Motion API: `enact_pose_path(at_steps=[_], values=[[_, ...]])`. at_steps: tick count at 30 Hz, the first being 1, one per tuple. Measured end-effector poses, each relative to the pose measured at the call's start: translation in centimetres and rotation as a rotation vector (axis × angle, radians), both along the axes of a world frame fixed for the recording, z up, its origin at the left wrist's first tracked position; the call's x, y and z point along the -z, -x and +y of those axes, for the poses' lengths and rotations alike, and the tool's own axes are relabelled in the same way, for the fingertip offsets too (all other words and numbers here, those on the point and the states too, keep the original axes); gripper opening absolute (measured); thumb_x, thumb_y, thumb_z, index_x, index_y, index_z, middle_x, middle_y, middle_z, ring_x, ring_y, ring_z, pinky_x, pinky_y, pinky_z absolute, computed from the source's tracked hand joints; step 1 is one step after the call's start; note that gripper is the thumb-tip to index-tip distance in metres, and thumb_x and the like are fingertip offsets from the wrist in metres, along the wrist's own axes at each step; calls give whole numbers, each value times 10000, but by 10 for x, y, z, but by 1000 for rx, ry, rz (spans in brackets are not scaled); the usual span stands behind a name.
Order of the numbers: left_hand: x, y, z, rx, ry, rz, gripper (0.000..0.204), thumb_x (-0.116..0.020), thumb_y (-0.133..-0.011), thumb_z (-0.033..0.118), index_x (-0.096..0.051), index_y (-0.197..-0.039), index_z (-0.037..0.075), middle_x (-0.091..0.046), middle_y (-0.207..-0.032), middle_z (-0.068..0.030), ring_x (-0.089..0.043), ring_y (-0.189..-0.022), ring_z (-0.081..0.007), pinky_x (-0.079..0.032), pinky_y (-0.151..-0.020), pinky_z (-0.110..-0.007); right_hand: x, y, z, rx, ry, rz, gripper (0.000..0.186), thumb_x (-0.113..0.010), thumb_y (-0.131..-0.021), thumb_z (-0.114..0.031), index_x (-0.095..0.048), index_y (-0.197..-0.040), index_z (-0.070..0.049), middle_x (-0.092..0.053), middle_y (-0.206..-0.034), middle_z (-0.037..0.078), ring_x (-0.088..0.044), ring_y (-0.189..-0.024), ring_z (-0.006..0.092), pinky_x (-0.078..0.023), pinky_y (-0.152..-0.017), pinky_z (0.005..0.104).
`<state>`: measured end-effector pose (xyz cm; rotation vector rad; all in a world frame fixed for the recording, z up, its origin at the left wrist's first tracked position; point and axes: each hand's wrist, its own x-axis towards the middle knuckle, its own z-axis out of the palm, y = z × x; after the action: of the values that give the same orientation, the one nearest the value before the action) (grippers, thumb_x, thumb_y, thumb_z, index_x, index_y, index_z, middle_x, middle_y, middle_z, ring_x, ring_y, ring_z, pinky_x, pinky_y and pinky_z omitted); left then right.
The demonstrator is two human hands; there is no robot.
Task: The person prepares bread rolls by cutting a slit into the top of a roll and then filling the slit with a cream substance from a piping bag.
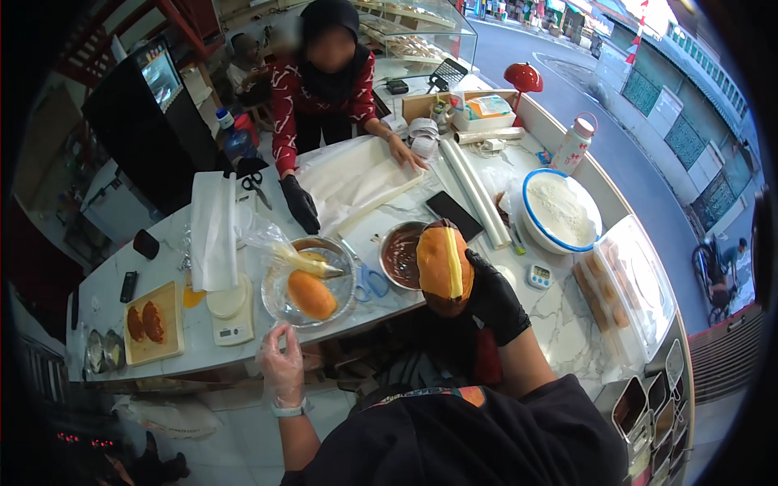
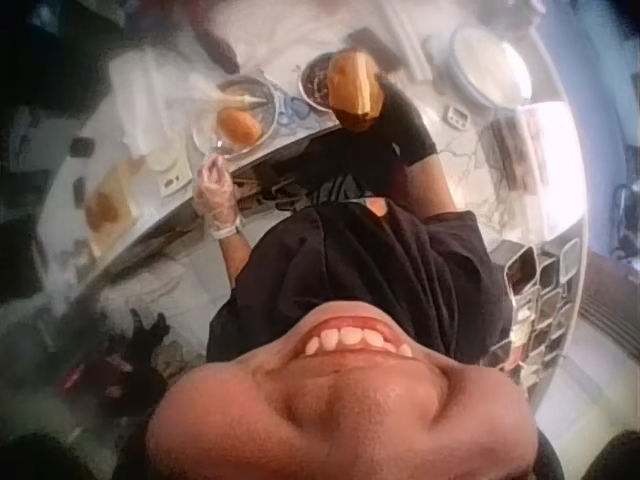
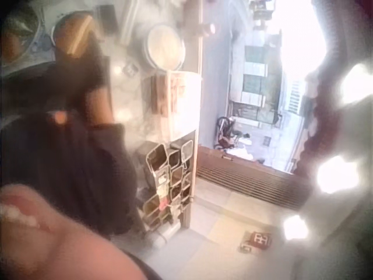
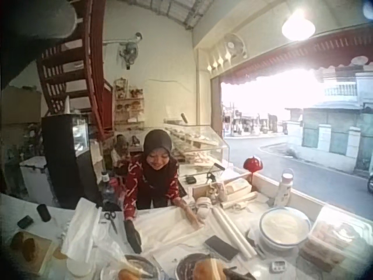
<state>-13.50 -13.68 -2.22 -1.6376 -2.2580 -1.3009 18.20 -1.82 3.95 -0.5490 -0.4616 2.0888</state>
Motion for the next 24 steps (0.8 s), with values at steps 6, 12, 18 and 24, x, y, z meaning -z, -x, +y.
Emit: enact_pose_path(at_steps=[6,12,18,24], values=[[-17,56,-2,4,-58,74,106,-604,-803,111,-599,-847,14,-621,-820,-147,-602,-751,-313,-469,-690,-370,2,61,16,24,-101,37,560,-516,-866,-252,-303,-1327,-18,-462,-1256,175,-488,-1135,295,-389,-971,400],[-22,71,19,27,-73,37,88,-609,-799,82,-598,-862,22,-623,-828,-137,-606,-762,-294,-469,-694,-350,7,72,19,157,-92,-142,488,-423,-910,-304,-368,-1289,-2,-484,-1240,162,-497,-1119,277,-385,-967,400],[-3,64,28,40,-75,24,97,-612,-798,79,-591,-875,26,-625,-834,-125,-607,-764,-289,-470,-690,-350,30,47,43,153,48,-108,466,-485,-891,-259,-388,-1275,-14,-509,-1218,140,-501,-1113,260,-408,-940,381],[-20,52,55,-47,-53,34,98,-611,-805,83,-601,-866,6,-632,-831,-126,-615,-772,-280,-473,-706,-341,27,28,88,180,-109,-132,466,-484,-891,-254,-387,-1279,-15,-504,-1226,136,-496,-1125,249,-392,-959,373]])
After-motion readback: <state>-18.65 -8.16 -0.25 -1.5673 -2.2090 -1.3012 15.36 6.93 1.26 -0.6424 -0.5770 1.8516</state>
